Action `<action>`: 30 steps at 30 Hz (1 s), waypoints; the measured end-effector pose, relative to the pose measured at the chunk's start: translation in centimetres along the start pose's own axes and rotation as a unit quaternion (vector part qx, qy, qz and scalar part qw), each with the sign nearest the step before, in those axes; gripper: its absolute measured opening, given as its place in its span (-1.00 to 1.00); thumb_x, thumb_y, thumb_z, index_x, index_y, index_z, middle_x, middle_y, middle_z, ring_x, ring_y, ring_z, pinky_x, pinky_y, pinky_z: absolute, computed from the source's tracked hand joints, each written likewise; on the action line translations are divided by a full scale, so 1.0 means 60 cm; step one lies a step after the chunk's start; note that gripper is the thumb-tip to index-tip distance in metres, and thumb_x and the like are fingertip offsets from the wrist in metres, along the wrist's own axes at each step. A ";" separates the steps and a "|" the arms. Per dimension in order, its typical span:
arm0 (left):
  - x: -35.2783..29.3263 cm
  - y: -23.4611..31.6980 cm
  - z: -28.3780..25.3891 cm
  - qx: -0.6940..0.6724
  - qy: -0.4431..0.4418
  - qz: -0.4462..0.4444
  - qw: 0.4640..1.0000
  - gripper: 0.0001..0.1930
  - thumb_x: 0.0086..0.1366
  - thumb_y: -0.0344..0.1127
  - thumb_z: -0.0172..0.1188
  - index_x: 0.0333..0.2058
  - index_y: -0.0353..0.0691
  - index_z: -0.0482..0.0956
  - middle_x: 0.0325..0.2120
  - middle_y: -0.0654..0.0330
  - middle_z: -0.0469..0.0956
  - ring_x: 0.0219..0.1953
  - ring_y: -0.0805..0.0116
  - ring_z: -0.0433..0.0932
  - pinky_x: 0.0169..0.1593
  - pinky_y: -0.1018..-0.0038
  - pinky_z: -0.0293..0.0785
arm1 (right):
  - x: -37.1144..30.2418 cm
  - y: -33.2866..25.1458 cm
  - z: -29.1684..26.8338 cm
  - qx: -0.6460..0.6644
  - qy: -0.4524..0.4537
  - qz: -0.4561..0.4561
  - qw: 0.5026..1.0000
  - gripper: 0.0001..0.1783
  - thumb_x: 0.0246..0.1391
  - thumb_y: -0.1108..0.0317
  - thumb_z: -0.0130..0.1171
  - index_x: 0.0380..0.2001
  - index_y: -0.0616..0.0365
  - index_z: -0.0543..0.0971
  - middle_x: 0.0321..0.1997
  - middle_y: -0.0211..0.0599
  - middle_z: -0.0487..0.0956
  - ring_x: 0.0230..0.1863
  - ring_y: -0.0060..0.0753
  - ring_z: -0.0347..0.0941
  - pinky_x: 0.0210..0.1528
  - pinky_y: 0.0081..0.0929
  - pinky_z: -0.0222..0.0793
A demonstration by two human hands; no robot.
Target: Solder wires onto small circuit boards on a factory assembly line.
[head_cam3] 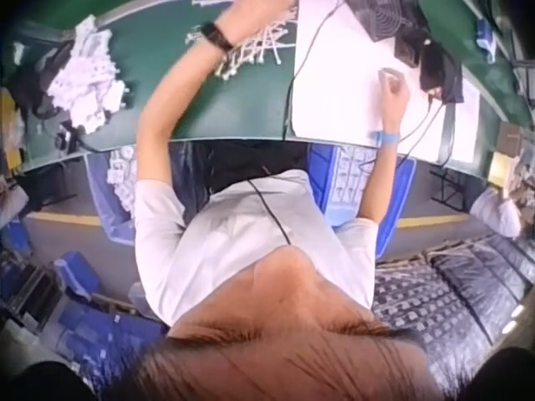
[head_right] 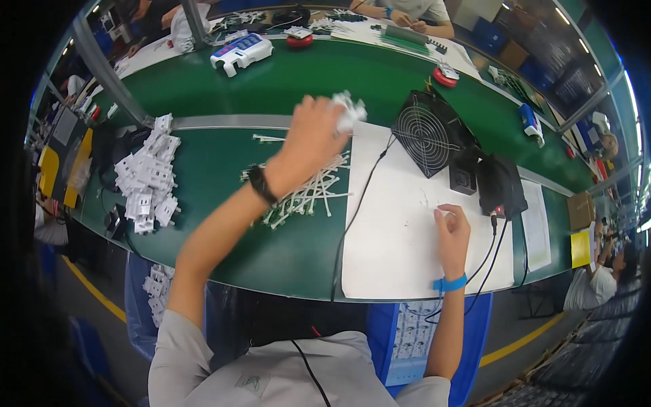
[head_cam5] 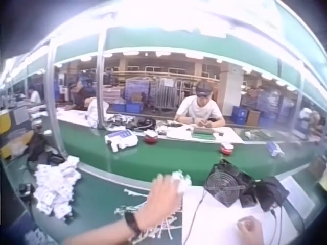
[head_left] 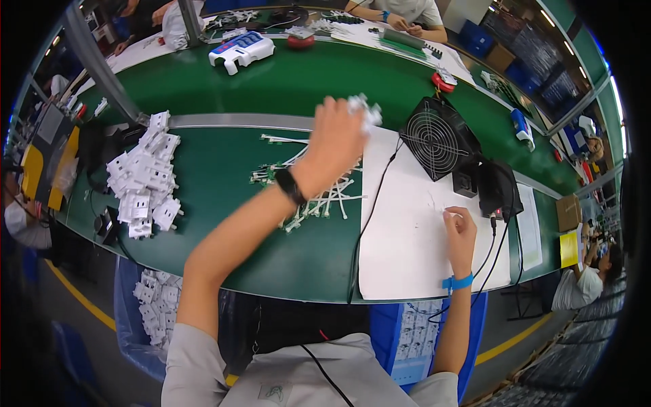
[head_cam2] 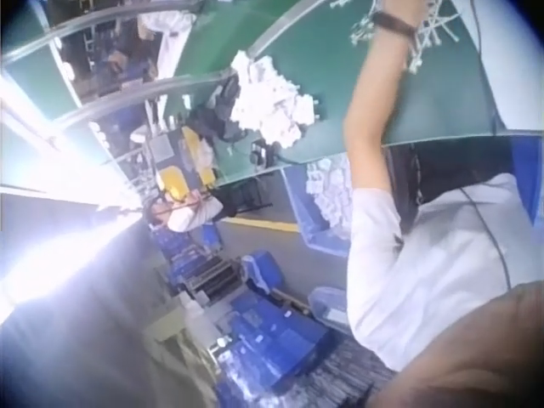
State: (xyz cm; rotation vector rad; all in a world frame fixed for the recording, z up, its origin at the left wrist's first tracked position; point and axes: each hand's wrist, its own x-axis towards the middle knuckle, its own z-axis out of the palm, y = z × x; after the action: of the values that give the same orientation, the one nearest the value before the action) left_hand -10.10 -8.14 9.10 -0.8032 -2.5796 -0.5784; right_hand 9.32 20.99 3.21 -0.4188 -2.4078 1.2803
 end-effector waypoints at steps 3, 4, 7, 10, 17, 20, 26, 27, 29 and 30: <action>0.025 -0.174 0.014 0.087 0.126 -0.082 0.985 -0.42 0.20 -0.16 0.38 0.14 -0.27 0.48 0.15 -0.29 0.39 0.14 -0.22 0.39 0.16 -0.06 0.37 | -0.017 -0.081 0.071 0.031 -0.052 -0.051 0.997 -0.87 0.30 0.39 0.23 -0.22 0.24 0.61 -0.62 -0.62 0.24 -0.55 -0.76 0.08 -0.51 -0.57 -0.01; 0.016 -0.220 0.016 0.147 0.156 -0.106 0.971 -0.37 0.21 -0.10 0.38 0.18 -0.27 0.45 0.18 -0.34 0.34 0.18 -0.25 0.37 0.21 -0.13 0.32 | -0.022 -0.098 0.094 0.035 -0.074 -0.065 0.995 -0.87 0.30 0.38 0.23 -0.23 0.24 0.60 -0.63 -0.59 0.27 -0.55 -0.75 0.11 -0.52 -0.56 0.01; -0.012 -0.256 -0.017 0.213 -0.026 -0.220 0.952 -0.23 0.19 0.11 0.36 0.24 -0.26 0.42 0.34 -0.34 0.21 0.34 -0.28 0.26 0.37 -0.40 0.00 | -0.032 -0.150 0.154 0.055 -0.134 -0.111 0.983 -0.86 0.27 0.38 0.26 -0.26 0.25 0.60 -0.66 -0.43 0.36 -0.59 -0.69 0.21 -0.53 -0.54 0.10; -0.068 -0.277 -0.105 0.257 -0.024 -0.172 0.951 -0.40 0.21 0.02 0.36 0.11 -0.24 0.56 0.17 -0.12 0.46 0.27 -0.21 0.36 0.40 -0.39 -0.09 | -0.014 -0.220 0.229 0.049 -0.205 -0.170 0.963 -0.79 0.22 0.32 0.31 -0.25 0.26 0.60 -0.62 -0.27 0.47 -0.61 -0.43 0.34 -0.51 -0.41 0.22; -0.252 -0.378 -0.316 0.382 -0.125 -0.232 0.886 -0.49 0.16 -0.08 0.41 0.02 -0.23 0.58 0.00 -0.08 0.59 0.15 -0.15 0.51 0.26 -0.38 0.22 | 0.082 -0.296 0.480 -0.116 -0.130 -0.404 0.898 -0.70 0.14 0.20 0.33 -0.21 0.23 0.61 -0.11 -0.09 0.58 0.01 0.01 0.48 0.08 -0.08 0.29; -0.331 -0.395 -0.329 0.338 -0.137 -0.306 0.879 -0.38 0.18 -0.08 0.39 0.15 -0.29 0.50 -0.02 -0.09 0.59 0.12 -0.14 0.52 0.22 -0.17 0.38 | 0.113 -0.279 0.540 -0.174 -0.100 -0.390 0.899 -0.69 0.10 0.22 0.35 -0.19 0.21 0.64 -0.11 -0.08 0.57 0.06 0.02 0.47 0.11 -0.06 0.30; -0.392 -0.371 -0.334 0.271 0.050 -0.168 0.946 -0.31 0.10 -0.32 0.43 0.22 -0.30 0.40 -0.07 -0.06 0.58 0.05 -0.05 0.53 0.13 0.09 0.46 | 0.116 -0.293 0.543 -0.166 -0.150 -0.327 0.918 -0.80 0.01 0.30 0.41 -0.36 0.19 0.67 -0.25 -0.08 0.63 -0.09 -0.01 0.56 0.01 -0.04 0.41; -0.387 -0.364 -0.339 0.240 0.035 -0.156 0.957 -0.31 0.11 -0.36 0.41 0.23 -0.30 0.39 -0.07 -0.06 0.58 0.04 -0.04 0.53 0.10 0.10 0.47 | 0.117 -0.297 0.537 -0.122 -0.173 -0.296 0.931 -0.81 0.02 0.31 0.40 -0.37 0.20 0.67 -0.32 -0.08 0.66 -0.18 -0.01 0.60 -0.04 -0.04 0.45; -0.376 -0.353 -0.342 0.208 0.024 -0.142 0.968 -0.32 0.12 -0.39 0.39 0.24 -0.29 0.38 -0.07 -0.06 0.57 0.03 -0.04 0.53 0.08 0.10 0.47 | 0.108 -0.315 0.526 -0.045 -0.148 -0.291 0.944 -0.82 0.06 0.35 0.37 -0.37 0.25 0.64 -0.43 -0.07 0.68 -0.34 -0.03 0.63 -0.16 -0.11 0.52; -0.371 -0.347 -0.339 0.164 0.056 -0.129 0.976 -0.30 0.12 -0.41 0.38 0.27 -0.27 0.36 -0.08 -0.06 0.56 -0.02 -0.06 0.54 0.03 0.10 0.48 | 0.106 -0.324 0.520 0.020 -0.146 -0.273 0.951 -0.82 0.08 0.37 0.36 -0.39 0.28 0.63 -0.42 -0.07 0.68 -0.35 -0.05 0.64 -0.18 -0.17 0.53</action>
State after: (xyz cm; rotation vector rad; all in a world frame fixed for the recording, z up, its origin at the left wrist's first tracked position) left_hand -0.95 -43.58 10.39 -0.3216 -2.5935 -0.2470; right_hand -12.28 -9.39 4.73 0.4586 -2.4649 1.1848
